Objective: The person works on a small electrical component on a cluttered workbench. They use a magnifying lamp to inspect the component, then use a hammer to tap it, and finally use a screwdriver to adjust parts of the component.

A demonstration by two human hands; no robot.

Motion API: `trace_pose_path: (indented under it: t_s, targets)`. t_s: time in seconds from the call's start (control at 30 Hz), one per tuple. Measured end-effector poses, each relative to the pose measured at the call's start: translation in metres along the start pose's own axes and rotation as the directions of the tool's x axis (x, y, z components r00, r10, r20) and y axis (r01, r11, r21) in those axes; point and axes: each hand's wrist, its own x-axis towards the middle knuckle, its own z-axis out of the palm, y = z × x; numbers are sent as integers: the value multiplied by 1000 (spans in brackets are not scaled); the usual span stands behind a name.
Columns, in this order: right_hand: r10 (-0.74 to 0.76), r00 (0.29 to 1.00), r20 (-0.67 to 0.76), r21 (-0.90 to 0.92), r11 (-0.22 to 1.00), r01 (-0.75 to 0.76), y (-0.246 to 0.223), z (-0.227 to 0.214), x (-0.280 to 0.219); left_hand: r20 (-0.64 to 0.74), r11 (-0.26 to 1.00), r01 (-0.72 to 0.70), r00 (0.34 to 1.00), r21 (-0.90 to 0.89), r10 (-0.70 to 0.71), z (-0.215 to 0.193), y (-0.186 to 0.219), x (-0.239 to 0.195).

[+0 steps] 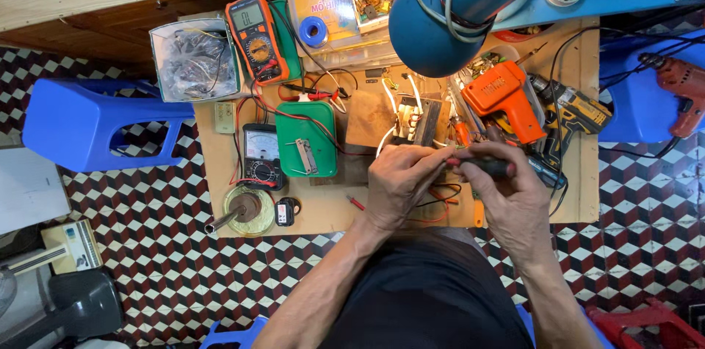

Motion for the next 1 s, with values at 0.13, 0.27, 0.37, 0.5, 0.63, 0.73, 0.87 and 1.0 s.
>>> trace_pose_path:
  t_s: [0.13, 0.27, 0.37, 0.5, 0.63, 0.73, 0.87, 1.0]
  targets:
    - [-134, 984, -117, -33, 991, 131, -8, 1, 3, -22, 987, 105, 994, 122, -103, -1, -7, 0]
    - [-204, 967, -155, -59, 979, 197, -5, 0, 16, -37, 924, 376, 927, 76, -374, 1, -30, -6]
    - [-207, 969, -132, -89, 976, 197, -1, 3, 25, 50, 860, 510, 859, 12, -510, 6, -46, -9]
    - [-242, 965, -102, -261, 943, 209, -4, 4, 26, 128, 778, 623, 781, -82, -611, 18, -54, -5]
    - [-235, 966, -106, -303, 933, 194, -11, 5, 25, 202, 717, 682, 729, -140, -654, 20, -55, 3]
    - [-231, 970, -74, -314, 929, 197, -10, 5, 26, 255, 605, 764, 646, -225, -720, 22, -55, 5]
    - [-206, 976, -77, -146, 970, 193, -6, 5, 31, 236, 598, 792, 608, -122, -758, 25, -63, 2]
    - [-138, 975, -175, 144, 976, 164, -10, -1, 28, 188, 643, 765, 638, -44, -747, 36, -74, 2]
